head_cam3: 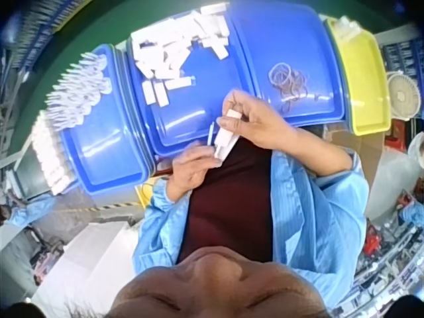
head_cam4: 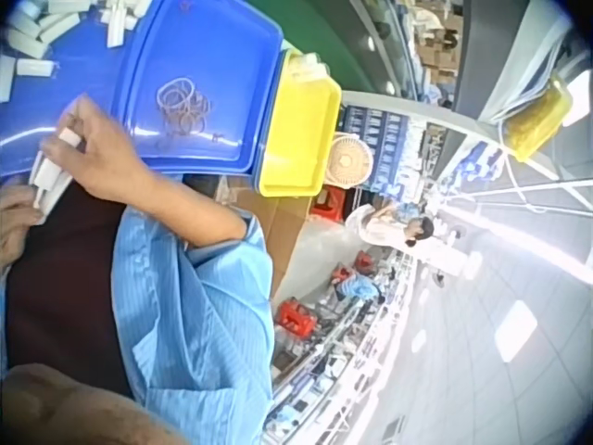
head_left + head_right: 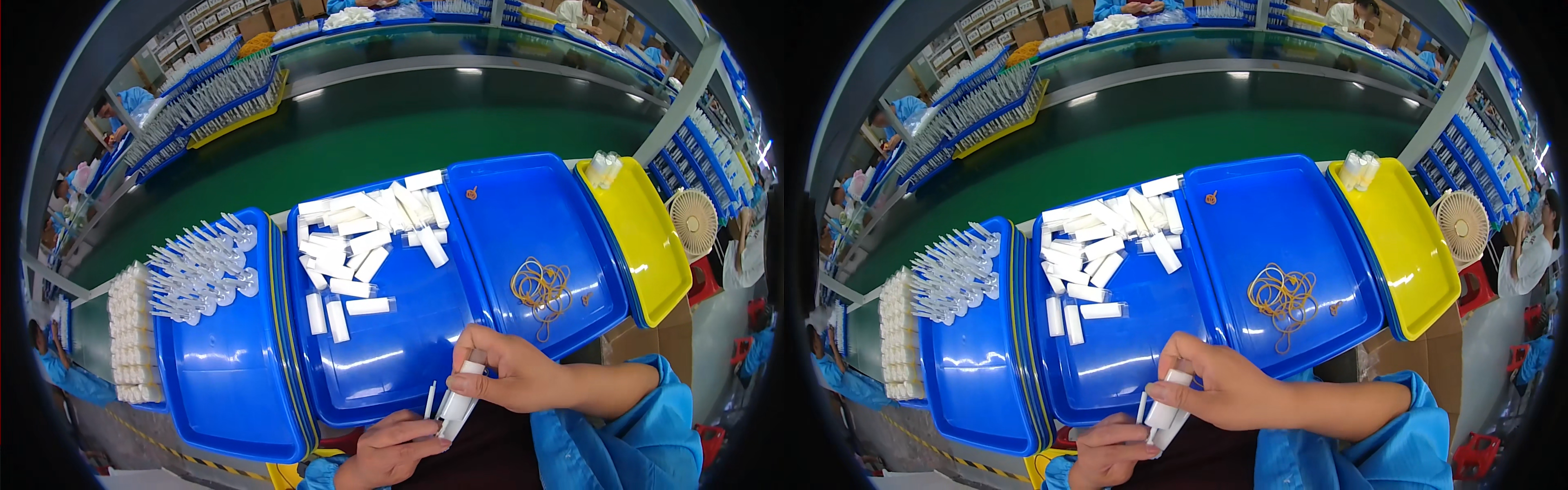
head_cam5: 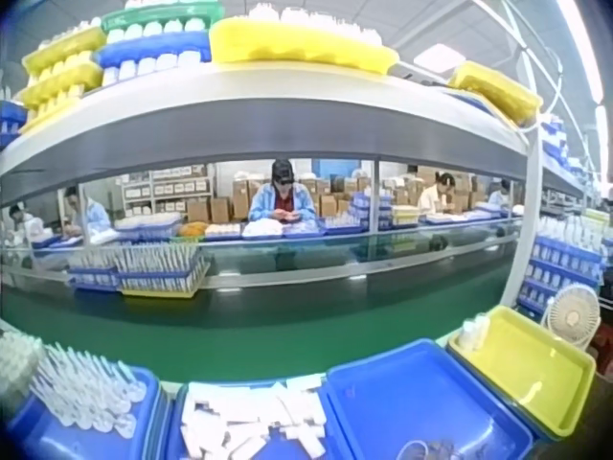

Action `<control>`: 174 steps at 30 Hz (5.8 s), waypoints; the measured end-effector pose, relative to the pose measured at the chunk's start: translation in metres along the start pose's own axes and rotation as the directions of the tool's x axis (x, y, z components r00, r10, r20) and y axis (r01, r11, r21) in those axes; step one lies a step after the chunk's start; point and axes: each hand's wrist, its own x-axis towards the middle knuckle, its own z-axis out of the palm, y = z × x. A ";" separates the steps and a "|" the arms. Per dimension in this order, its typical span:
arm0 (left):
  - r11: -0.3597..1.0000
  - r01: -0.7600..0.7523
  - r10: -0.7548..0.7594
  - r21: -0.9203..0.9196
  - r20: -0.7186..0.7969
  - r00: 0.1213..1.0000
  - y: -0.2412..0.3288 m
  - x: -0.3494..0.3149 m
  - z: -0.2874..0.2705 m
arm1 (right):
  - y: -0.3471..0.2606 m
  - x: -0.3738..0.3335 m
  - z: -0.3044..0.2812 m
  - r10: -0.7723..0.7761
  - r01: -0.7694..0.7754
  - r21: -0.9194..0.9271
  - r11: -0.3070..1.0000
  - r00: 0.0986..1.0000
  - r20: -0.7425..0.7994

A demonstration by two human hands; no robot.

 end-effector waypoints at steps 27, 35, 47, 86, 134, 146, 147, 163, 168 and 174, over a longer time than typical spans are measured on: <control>0.928 0.364 -0.371 -0.079 -0.291 0.882 0.022 -0.002 -0.024 | 0.022 0.126 -0.002 -0.358 0.407 -0.895 0.182 0.875 0.326; 0.937 0.341 -0.320 0.080 -0.205 0.925 0.025 0.008 -0.021 | 0.002 0.073 -0.024 -0.206 0.221 -0.433 0.874 0.975 0.082; 0.976 0.114 -0.085 0.186 -0.160 0.984 0.011 0.023 -0.010 | 0.009 0.056 -0.015 0.078 -0.118 0.421 0.899 0.991 0.112; 0.939 0.344 -0.316 -0.015 -0.431 0.845 -0.005 0.004 -0.018 | -0.018 0.098 0.000 -0.348 0.359 -0.505 0.785 0.930 0.121; 0.980 0.187 -0.185 0.068 -0.031 0.982 0.003 0.035 -0.008 | -0.007 0.037 -0.025 0.133 -0.132 0.083 0.988 0.991 -0.012; 0.983 0.064 -0.051 0.173 -0.080 0.996 0.007 0.025 -0.003 | -0.012 0.016 -0.021 -0.022 0.029 -0.089 0.996 0.996 0.086; 0.963 -0.009 0.020 0.270 -0.039 0.999 0.001 0.022 -0.005 | -0.007 0.013 -0.016 -0.113 0.129 -0.173 0.976 0.989 0.100; 0.317 0.547 -0.033 -0.775 0.567 0.823 -0.011 0.004 0.027 | 0.043 -0.021 0.057 -0.801 0.835 -0.177 0.522 0.550 0.237; 0.407 0.709 -0.111 -0.576 0.739 0.664 -0.017 -0.003 0.017 | 0.012 -0.017 0.002 -0.551 0.642 -0.176 0.746 0.744 0.377; 0.283 0.667 -0.555 -0.689 0.449 0.700 0.013 0.031 0.007 | 0.024 0.000 -0.030 -0.299 0.179 -0.934 0.311 0.951 0.082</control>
